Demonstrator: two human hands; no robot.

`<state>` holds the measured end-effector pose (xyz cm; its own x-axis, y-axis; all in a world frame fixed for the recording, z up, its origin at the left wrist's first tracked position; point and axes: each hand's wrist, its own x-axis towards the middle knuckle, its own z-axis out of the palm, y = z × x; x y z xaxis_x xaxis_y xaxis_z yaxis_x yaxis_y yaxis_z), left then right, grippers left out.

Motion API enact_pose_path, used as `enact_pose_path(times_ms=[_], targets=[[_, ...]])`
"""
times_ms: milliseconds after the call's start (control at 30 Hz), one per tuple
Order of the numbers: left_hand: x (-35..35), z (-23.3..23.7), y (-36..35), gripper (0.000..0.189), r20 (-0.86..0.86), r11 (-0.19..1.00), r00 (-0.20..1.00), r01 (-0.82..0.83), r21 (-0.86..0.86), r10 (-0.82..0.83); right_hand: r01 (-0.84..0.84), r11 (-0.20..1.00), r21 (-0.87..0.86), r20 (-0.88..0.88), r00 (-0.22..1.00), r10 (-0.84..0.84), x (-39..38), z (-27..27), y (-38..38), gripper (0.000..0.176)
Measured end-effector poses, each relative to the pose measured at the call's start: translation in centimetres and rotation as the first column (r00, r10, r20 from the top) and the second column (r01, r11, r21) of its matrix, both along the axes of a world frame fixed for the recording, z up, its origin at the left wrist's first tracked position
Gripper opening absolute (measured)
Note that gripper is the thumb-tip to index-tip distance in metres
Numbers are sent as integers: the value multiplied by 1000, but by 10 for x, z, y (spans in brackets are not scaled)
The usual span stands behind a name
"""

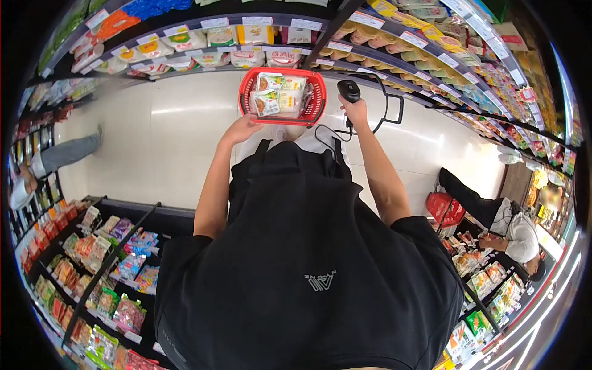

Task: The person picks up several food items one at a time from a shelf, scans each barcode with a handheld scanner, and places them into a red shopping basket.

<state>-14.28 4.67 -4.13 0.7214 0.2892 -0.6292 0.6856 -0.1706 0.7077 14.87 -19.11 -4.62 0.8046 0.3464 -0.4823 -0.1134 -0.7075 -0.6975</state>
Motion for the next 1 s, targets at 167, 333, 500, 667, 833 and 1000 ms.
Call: enact_pose_path(times_ms=[167, 333, 500, 667, 833, 1000], targets=[[23, -62, 13, 58, 152, 989, 978, 136, 56, -143, 28, 999, 15, 50, 998, -29, 2, 17, -22, 37], [65, -49, 3, 58, 86, 970, 968, 230, 80, -236, 2, 994, 111, 211, 977, -26, 13, 73, -29, 32], [86, -57, 1, 55, 97, 955, 950, 292, 52, -296, -34, 971, 238, 374, 925, -59, 42, 169, -4, 46], [92, -19, -2, 57, 65, 964, 963, 256, 64, -261, -320, 947, 22, 829, 536, 162, 117, 204, 9, 55], [77, -49, 0, 57, 99, 991, 986, 134, -17, -132, -312, 946, -92, 813, 525, 252, 201, 223, 14, 53], [62, -77, -1, 56, 89, 995, 993, 86, -44, -82, -352, 932, -85, 799, 536, 275, 230, 237, 21, 48]])
